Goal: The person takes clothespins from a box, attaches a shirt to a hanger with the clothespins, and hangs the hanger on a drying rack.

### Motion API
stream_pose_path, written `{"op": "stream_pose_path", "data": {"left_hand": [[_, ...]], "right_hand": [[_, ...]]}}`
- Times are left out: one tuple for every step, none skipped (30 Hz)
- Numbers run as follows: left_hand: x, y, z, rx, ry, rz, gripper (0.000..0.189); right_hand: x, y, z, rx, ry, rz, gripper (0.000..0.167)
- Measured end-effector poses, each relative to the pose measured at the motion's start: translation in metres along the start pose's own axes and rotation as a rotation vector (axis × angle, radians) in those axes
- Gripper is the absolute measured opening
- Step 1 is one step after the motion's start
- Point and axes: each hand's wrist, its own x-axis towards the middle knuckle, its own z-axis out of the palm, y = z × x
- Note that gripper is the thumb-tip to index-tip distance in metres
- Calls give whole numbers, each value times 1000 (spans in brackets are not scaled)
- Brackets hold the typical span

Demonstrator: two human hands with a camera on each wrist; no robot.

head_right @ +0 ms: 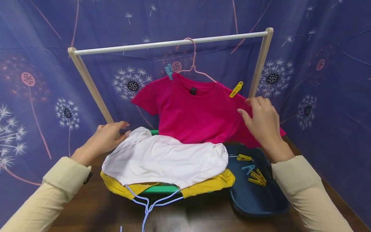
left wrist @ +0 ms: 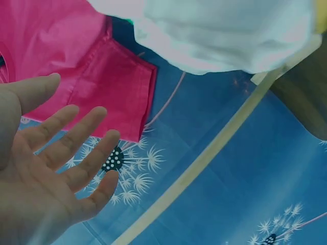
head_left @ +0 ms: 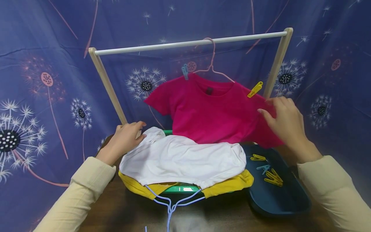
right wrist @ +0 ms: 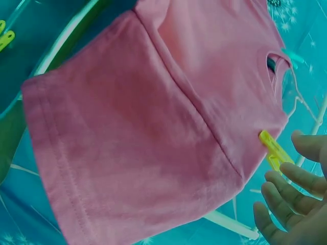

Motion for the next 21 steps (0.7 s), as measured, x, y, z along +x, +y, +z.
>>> {"op": "stream_pose_path", "data": {"left_hand": [[-5, -1, 1, 2, 1, 4, 38], [-9, -2, 3, 4, 2, 8, 37], [-14, -3, 5, 6, 2, 13, 38], [-18, -4, 7, 9, 5, 15, 37], [-23, -6, 9, 12, 8, 16, 37], [-28, -7, 11, 13, 14, 19, 37], [-32, -8, 13, 13, 21, 21, 37], [-37, -9, 15, 14, 28, 23, 36], [-41, -10, 17, 17, 36, 25, 36], [-46, -11, 19, 21, 45, 28, 34], [-50, -11, 21, 26, 53, 32, 33], [-54, -11, 23, 29, 58, 35, 32], [-58, -11, 25, 36, 64, 41, 32], [-62, -11, 26, 40, 68, 45, 31], [-66, -11, 27, 45, 69, 47, 31], [-70, -10, 28, 50, 70, 49, 30], [-73, -10, 29, 57, 71, 51, 30], [-76, -10, 30, 61, 69, 52, 31], [-79, -9, 31, 68, 67, 53, 31], [-82, -9, 32, 72, 61, 50, 32], [-84, -8, 33, 77, 53, 49, 32]], "right_hand": [[-3, -1, 0, -4, -8, -8, 38], [-5, -1, 0, -6, -19, -14, 38], [-8, -1, 0, -9, -30, -19, 37], [-10, -1, 0, -13, -43, -25, 37], [-13, -1, 0, -20, -59, -30, 37], [-15, 0, 0, -29, -73, -37, 38], [-18, 2, 1, -38, -89, -42, 38], [-21, 4, 2, -47, -107, -49, 38], [-24, 6, 3, -61, -124, -59, 38], [-27, 9, 4, -74, -139, -73, 38], [-30, 11, 6, -87, -152, -86, 38], [-33, 15, 8, -98, -163, -102, 37], [-37, 18, 9, -109, -173, -116, 37], [-40, 21, 11, -119, -183, -130, 36], [-44, 24, 13, -125, -192, -143, 36], [-48, 26, 14, -131, -200, -154, 36], [-52, 29, 16, -134, -208, -160, 36], [-56, 31, 17, -135, -214, -168, 36], [-59, 33, 19, -136, -221, -176, 35], [-62, 34, 20, -136, -228, -182, 35], [-65, 36, 21, -136, -232, -194, 35]]}}
